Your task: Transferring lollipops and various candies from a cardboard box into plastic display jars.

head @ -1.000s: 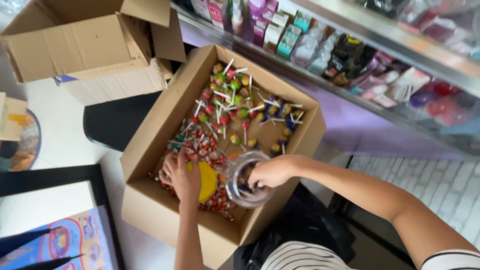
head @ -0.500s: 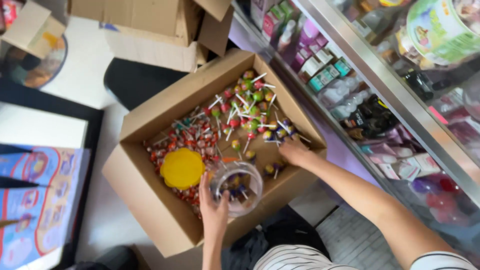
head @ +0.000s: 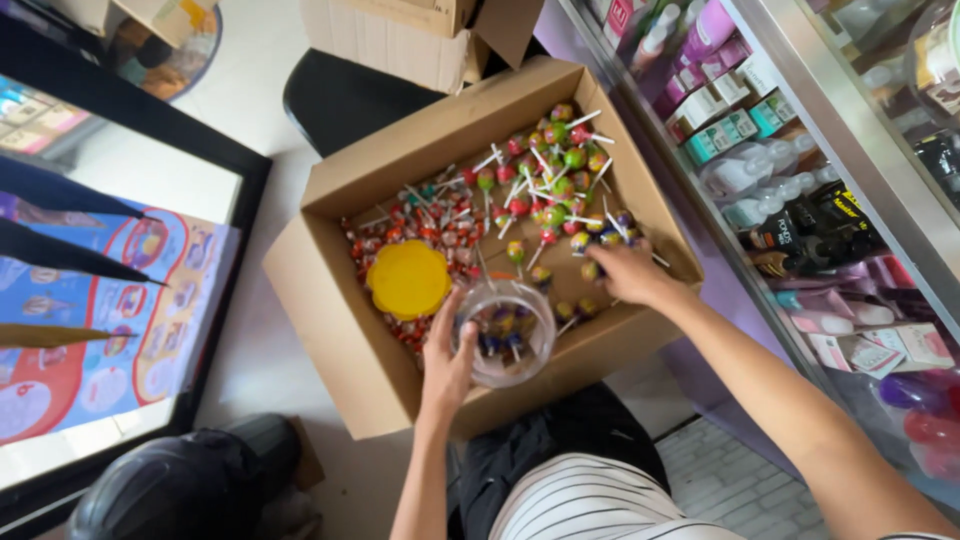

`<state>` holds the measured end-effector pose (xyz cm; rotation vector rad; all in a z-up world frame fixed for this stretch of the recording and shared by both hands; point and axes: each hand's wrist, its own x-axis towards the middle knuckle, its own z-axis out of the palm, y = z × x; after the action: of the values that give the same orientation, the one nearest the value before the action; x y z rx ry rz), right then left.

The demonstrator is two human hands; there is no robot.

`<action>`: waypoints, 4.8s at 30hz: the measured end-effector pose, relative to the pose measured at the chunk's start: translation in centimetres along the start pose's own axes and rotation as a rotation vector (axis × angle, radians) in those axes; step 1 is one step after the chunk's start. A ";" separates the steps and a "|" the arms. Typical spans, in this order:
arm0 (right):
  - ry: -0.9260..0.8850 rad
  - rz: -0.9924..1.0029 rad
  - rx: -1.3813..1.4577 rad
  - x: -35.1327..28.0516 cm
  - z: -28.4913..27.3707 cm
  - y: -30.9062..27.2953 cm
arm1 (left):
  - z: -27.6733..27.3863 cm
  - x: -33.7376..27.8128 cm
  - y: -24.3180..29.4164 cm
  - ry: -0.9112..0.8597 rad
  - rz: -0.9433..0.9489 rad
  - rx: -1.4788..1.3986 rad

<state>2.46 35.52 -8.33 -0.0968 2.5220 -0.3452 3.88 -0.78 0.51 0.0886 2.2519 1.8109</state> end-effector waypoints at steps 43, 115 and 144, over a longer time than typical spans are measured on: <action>-0.271 -0.148 0.434 7.4 6.9 -13.6 | 5.3 1.7 5.8 -0.010 0.012 0.180; -0.201 -0.093 -0.080 1.6 4.1 -17.2 | 0.1 2.9 0.3 -0.115 0.074 0.042; 0.060 -0.459 0.059 -8.2 -7.7 -21.2 | 1.4 2.2 -2.6 -0.093 0.041 0.032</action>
<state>4.70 18.03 7.89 -0.6559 2.5271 -0.6089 2.33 0.45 -2.61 0.2220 2.2307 1.7530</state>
